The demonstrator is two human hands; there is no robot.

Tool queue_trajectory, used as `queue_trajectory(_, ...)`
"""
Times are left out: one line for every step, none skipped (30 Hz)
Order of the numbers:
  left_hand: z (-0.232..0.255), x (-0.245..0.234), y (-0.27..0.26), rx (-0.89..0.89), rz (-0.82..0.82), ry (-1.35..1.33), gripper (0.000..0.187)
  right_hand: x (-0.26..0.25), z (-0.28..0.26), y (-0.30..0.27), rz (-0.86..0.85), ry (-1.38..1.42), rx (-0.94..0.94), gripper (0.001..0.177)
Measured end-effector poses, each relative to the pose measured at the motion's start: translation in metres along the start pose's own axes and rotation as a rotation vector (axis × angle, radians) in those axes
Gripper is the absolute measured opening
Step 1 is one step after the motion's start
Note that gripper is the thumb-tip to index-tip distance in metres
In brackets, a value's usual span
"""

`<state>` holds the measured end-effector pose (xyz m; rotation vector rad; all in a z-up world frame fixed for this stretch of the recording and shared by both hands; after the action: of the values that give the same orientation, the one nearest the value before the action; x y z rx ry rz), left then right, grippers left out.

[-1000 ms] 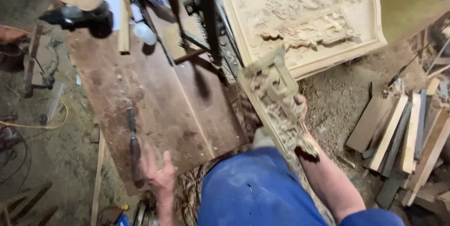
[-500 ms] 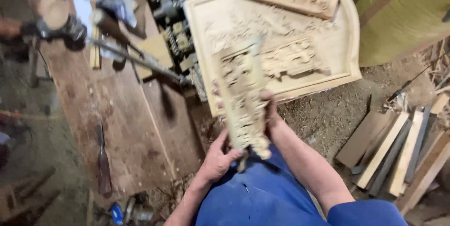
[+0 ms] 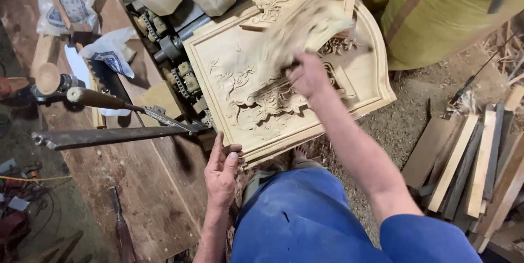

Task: Refining and cleaning the edges of decorative wooden carvings using a hand chisel.

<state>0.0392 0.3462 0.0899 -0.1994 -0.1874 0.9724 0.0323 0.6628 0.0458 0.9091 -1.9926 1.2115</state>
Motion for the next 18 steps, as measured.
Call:
queue_trajectory(-0.007, -0.006, 0.0, -0.022, 0.001, 0.032, 0.061, -0.008, -0.005, 0.016, -0.012, -0.122, 0.008, 0.015)
queue_trajectory(-0.013, -0.012, -0.001, -0.045, 0.001, 0.064, 0.061, -0.015, -0.009, 0.032, -0.024, -0.244, 0.016, 0.026)
queue_trajectory(-0.015, -0.017, -0.005, -0.048, 0.005, 0.061, 0.061, 0.0, -0.016, 0.014, -0.024, -0.247, 0.021, 0.026)
queue_trajectory(-0.015, -0.024, -0.01, -0.063, 0.027, 0.165, 0.059, 0.027, -0.026, -0.003, -0.115, -0.847, 0.024, 0.04)
queue_trajectory(-0.015, -0.033, -0.018, -0.079, 0.06, 0.268, 0.059, 0.058, -0.027, -0.019, -0.223, -1.45, 0.029, 0.056)
queue_trajectory(-0.01, -0.036, -0.021, -0.082, 0.076, 0.264, 0.059, 0.052, -0.026, -0.016, -0.238, -1.456, 0.038, 0.056)
queue_trajectory(-0.008, -0.051, -0.033, -0.15, 0.217, 0.306, 0.054, 0.043, -0.011, -0.015, -0.315, -2.017, 0.179, 0.089)
queue_trajectory(-0.005, -0.065, -0.047, -0.219, 0.357, 0.346, 0.052, 0.028, -0.001, -0.014, -0.392, -2.577, 0.324, 0.125)
queue_trajectory(-0.028, -0.091, -0.059, -0.226, 0.362, 0.344, 0.052, 0.018, 0.003, -0.008, -0.402, -2.578, 0.331, 0.125)
queue_trajectory(-0.043, -0.113, -0.069, -0.183, 0.321, 0.455, 0.039, 0.01, 0.008, -0.004, -0.459, -2.58, 0.334, 0.127)
queue_trajectory(-0.06, -0.132, -0.078, -0.135, 0.28, 0.561, 0.033, 0.003, 0.011, 0.001, -0.516, -2.586, 0.332, 0.13)
queue_trajectory(-0.058, -0.133, -0.079, -0.138, 0.288, 0.556, 0.033, -0.002, 0.012, 0.0, -0.526, -2.591, 0.334, 0.13)
queue_trajectory(-0.06, -0.146, -0.09, -0.208, 0.423, 0.464, 0.042, -0.006, 0.018, -0.002, -0.577, -2.626, 0.323, 0.142)
queue_trajectory(-0.064, -0.158, -0.103, -0.278, 0.556, 0.369, 0.055, -0.01, 0.024, -0.005, -0.63, -2.66, 0.311, 0.155)
queue_trajectory(-0.061, -0.158, -0.106, -0.279, 0.568, 0.363, 0.055, -0.009, 0.023, -0.005, -0.644, -2.667, 0.309, 0.155)
queue_trajectory(-0.057, -0.159, -0.109, -0.288, 0.576, 0.357, 0.054, -0.005, 0.022, -0.006, -0.642, -2.696, 0.244, 0.147)
queue_trajectory(-0.054, -0.16, -0.112, -0.294, 0.585, 0.35, 0.053, 0.0, 0.02, -0.005, -0.642, -2.726, 0.175, 0.139)
queue_trajectory(-0.056, -0.162, -0.115, -0.294, 0.6, 0.342, 0.053, 0.01, 0.016, -0.005, -0.659, -2.734, 0.169, 0.139)
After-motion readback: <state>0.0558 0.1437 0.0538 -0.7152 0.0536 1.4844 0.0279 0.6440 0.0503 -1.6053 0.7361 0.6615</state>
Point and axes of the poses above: each hand's wrist, its own y-axis towards the middle knuckle, its own x-axis out of the palm, z = x × y, the point moved 9 cm from there along y, towards the middle knuckle, and after that the axes turned 10 degrees about -z, right-handed, at the moved point
